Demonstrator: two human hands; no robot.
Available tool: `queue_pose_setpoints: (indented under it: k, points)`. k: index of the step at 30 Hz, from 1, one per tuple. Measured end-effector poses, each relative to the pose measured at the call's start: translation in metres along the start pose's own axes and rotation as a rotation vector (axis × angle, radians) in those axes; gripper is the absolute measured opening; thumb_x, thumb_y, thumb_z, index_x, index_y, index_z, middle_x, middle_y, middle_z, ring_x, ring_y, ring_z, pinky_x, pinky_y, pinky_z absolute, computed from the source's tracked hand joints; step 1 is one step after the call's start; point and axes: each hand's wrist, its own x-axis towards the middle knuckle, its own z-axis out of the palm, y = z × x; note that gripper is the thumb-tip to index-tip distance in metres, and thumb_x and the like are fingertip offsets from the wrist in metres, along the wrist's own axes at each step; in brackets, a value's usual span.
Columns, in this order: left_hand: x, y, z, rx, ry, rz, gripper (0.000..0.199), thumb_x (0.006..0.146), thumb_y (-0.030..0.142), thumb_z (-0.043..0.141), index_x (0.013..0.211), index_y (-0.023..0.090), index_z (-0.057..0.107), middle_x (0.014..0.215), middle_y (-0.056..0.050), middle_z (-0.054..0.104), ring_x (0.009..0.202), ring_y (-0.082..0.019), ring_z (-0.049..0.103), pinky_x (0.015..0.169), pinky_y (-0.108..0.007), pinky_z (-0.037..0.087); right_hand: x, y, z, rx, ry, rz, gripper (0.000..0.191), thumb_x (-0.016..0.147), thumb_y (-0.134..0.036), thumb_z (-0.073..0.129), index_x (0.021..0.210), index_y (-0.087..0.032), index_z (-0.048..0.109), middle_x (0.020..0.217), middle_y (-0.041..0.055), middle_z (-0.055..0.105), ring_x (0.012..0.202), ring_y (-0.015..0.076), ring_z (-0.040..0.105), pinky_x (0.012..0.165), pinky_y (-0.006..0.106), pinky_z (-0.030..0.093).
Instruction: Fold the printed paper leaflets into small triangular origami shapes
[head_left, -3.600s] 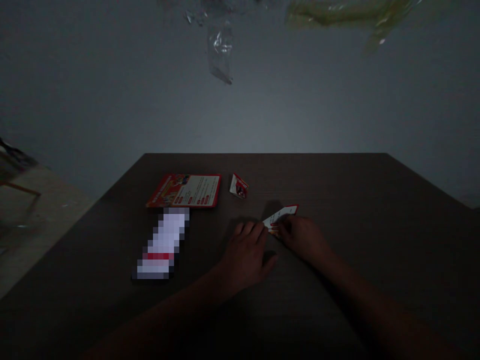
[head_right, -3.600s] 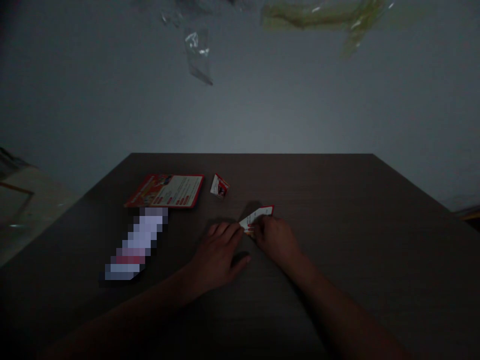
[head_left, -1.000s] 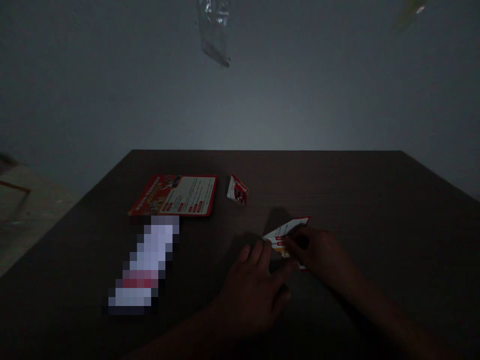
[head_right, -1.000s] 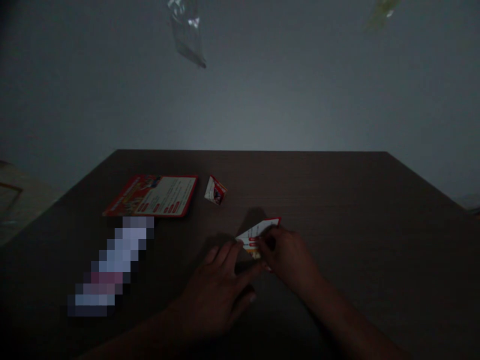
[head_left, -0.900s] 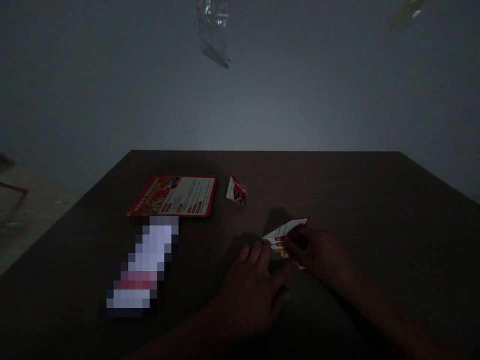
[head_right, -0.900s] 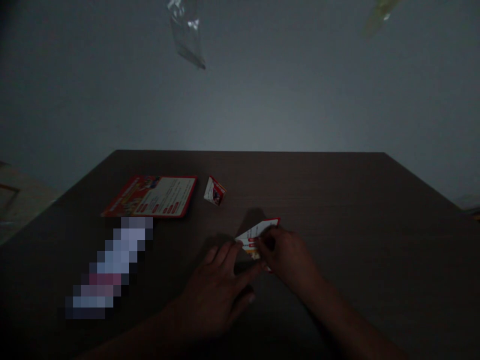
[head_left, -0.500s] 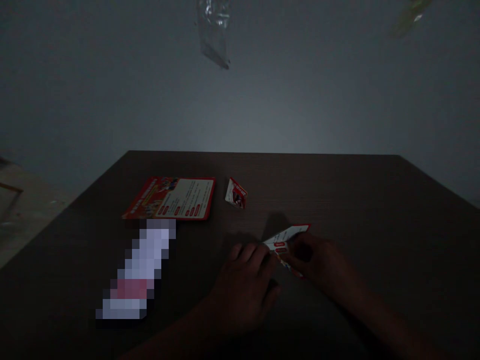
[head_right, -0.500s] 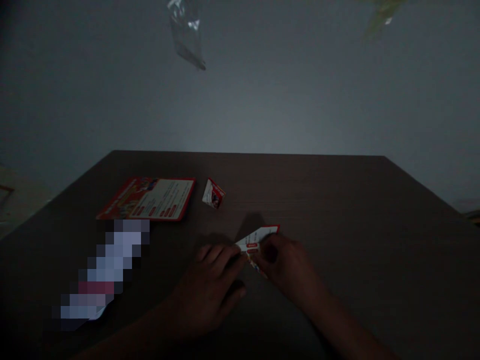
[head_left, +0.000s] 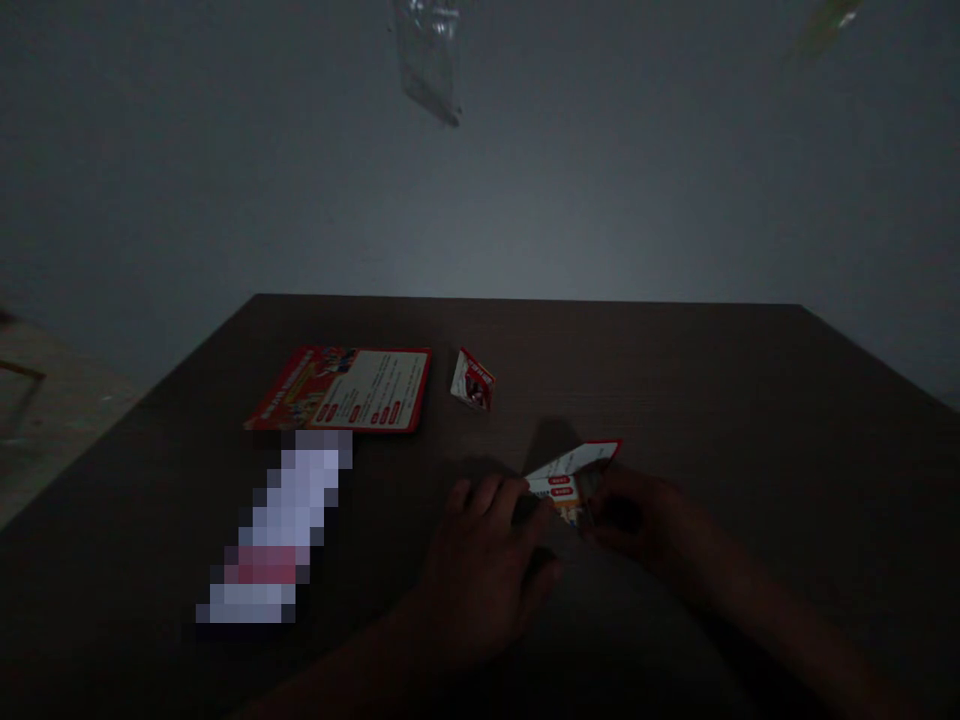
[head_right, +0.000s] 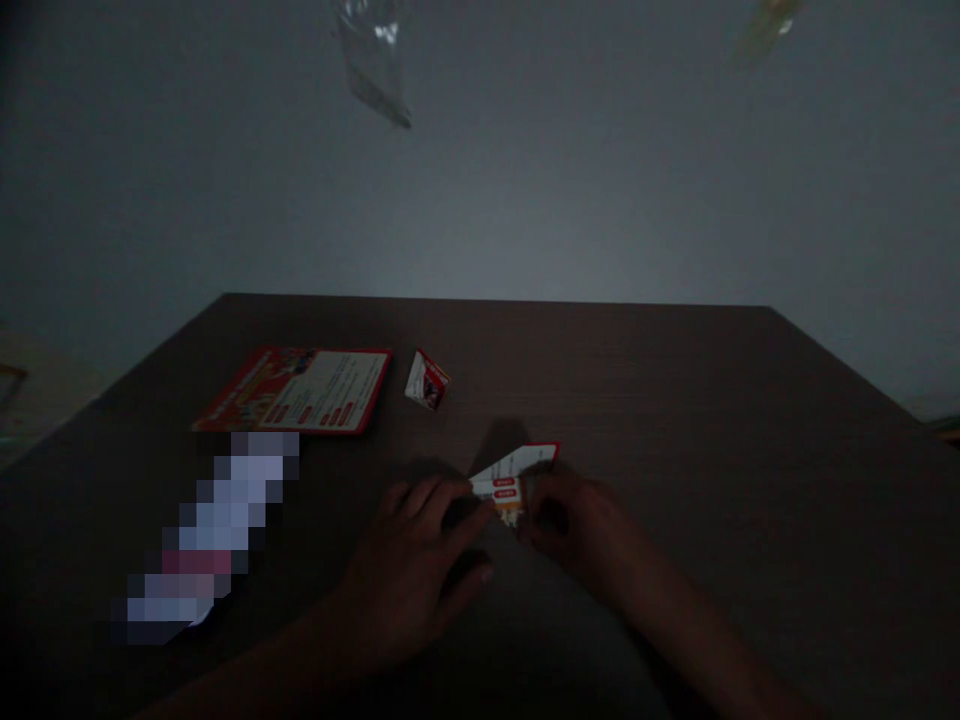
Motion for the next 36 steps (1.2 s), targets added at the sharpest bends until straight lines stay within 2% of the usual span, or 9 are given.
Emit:
queue_pose_setpoints:
  k: [6, 14, 16, 20, 22, 24, 26, 30, 36]
  points:
    - [0.000, 0.000, 0.001, 0.001, 0.017, 0.000, 0.041, 0.087, 0.043, 0.048, 0.126, 0.030, 0.047, 0.125, -0.007, 0.050, 0.114, -0.029, 0.041, 0.094, -0.051, 0.028, -0.009, 0.003, -0.006, 0.047, -0.048, 0.001, 0.008, 0.071, -0.012, 0.061, 0.073, -0.020, 0.062, 0.075, 0.0004, 0.066, 0.065, 0.0147, 0.061, 0.059, 0.024, 0.045]
    - [0.000, -0.004, -0.001, 0.009, 0.000, 0.052, 0.042, 0.089, 0.047, 0.043, 0.127, 0.027, 0.046, 0.127, -0.009, 0.049, 0.118, -0.029, 0.040, 0.096, -0.051, 0.027, -0.008, 0.007, -0.020, -0.004, -0.068, 0.024, 0.012, 0.066, -0.018, 0.068, 0.070, -0.020, 0.056, 0.073, -0.0015, 0.066, 0.062, 0.0140, 0.059, 0.055, 0.023, 0.044]
    - [0.000, -0.006, -0.002, 0.003, 0.002, 0.052, 0.041, 0.089, 0.046, 0.044, 0.125, 0.027, 0.047, 0.125, -0.009, 0.050, 0.117, -0.029, 0.041, 0.096, -0.051, 0.028, -0.008, 0.007, -0.024, -0.050, 0.001, 0.017, 0.017, 0.068, -0.024, 0.069, 0.064, -0.020, 0.053, 0.066, -0.0027, 0.062, 0.058, 0.0128, 0.057, 0.052, 0.022, 0.042]
    - [0.002, -0.009, -0.003, -0.008, 0.020, 0.063, 0.037, 0.089, 0.044, 0.045, 0.120, 0.025, 0.051, 0.124, -0.009, 0.051, 0.116, -0.028, 0.042, 0.097, -0.050, 0.028, -0.011, 0.003, -0.030, -0.166, 0.271, 0.029, 0.029, 0.073, -0.041, 0.067, 0.060, -0.021, 0.050, 0.055, -0.0034, 0.054, 0.050, 0.0123, 0.051, 0.046, 0.023, 0.038]
    - [0.003, -0.011, -0.003, -0.018, 0.043, 0.078, 0.036, 0.089, 0.043, 0.044, 0.117, 0.023, 0.053, 0.125, -0.010, 0.051, 0.117, -0.028, 0.042, 0.098, -0.050, 0.028, -0.011, 0.001, -0.029, -0.148, 0.403, -0.003, 0.026, 0.074, -0.043, 0.066, 0.069, -0.021, 0.053, 0.063, -0.0015, 0.058, 0.057, 0.0147, 0.055, 0.052, 0.025, 0.044]
    - [0.003, -0.012, -0.002, -0.027, 0.060, 0.090, 0.034, 0.090, 0.043, 0.043, 0.114, 0.021, 0.055, 0.125, -0.011, 0.051, 0.117, -0.027, 0.043, 0.098, -0.049, 0.028, -0.010, 0.001, -0.024, -0.105, 0.455, -0.056, 0.025, 0.074, -0.042, 0.067, 0.085, -0.022, 0.056, 0.080, 0.0019, 0.064, 0.072, 0.0180, 0.061, 0.065, 0.029, 0.050]
    - [0.004, -0.013, -0.001, -0.034, 0.076, 0.093, 0.033, 0.089, 0.042, 0.044, 0.111, 0.020, 0.056, 0.126, -0.011, 0.051, 0.119, -0.028, 0.042, 0.099, -0.049, 0.027, -0.008, 0.001, -0.016, -0.066, 0.421, -0.107, 0.034, 0.075, -0.040, 0.067, 0.102, -0.023, 0.056, 0.098, 0.0049, 0.066, 0.085, 0.0202, 0.063, 0.074, 0.033, 0.052]
    - [0.003, -0.015, 0.000, -0.060, 0.090, 0.101, 0.033, 0.088, 0.043, 0.046, 0.108, 0.018, 0.057, 0.128, -0.012, 0.051, 0.121, -0.027, 0.042, 0.102, -0.049, 0.025, -0.006, -0.003, 0.004, 0.035, 0.304, -0.172, 0.042, 0.077, -0.035, 0.065, 0.116, -0.024, 0.052, 0.108, 0.0058, 0.067, 0.092, 0.0204, 0.066, 0.078, 0.033, 0.055]
    - [0.004, -0.018, -0.001, -0.086, 0.095, 0.123, 0.038, 0.087, 0.043, 0.049, 0.116, 0.019, 0.053, 0.132, -0.012, 0.048, 0.124, -0.027, 0.039, 0.104, -0.049, 0.024, -0.004, -0.013, 0.019, 0.104, 0.231, -0.207, 0.029, 0.086, -0.029, 0.054, 0.114, -0.023, 0.057, 0.105, 0.0061, 0.069, 0.083, 0.0175, 0.069, 0.070, 0.028, 0.058]
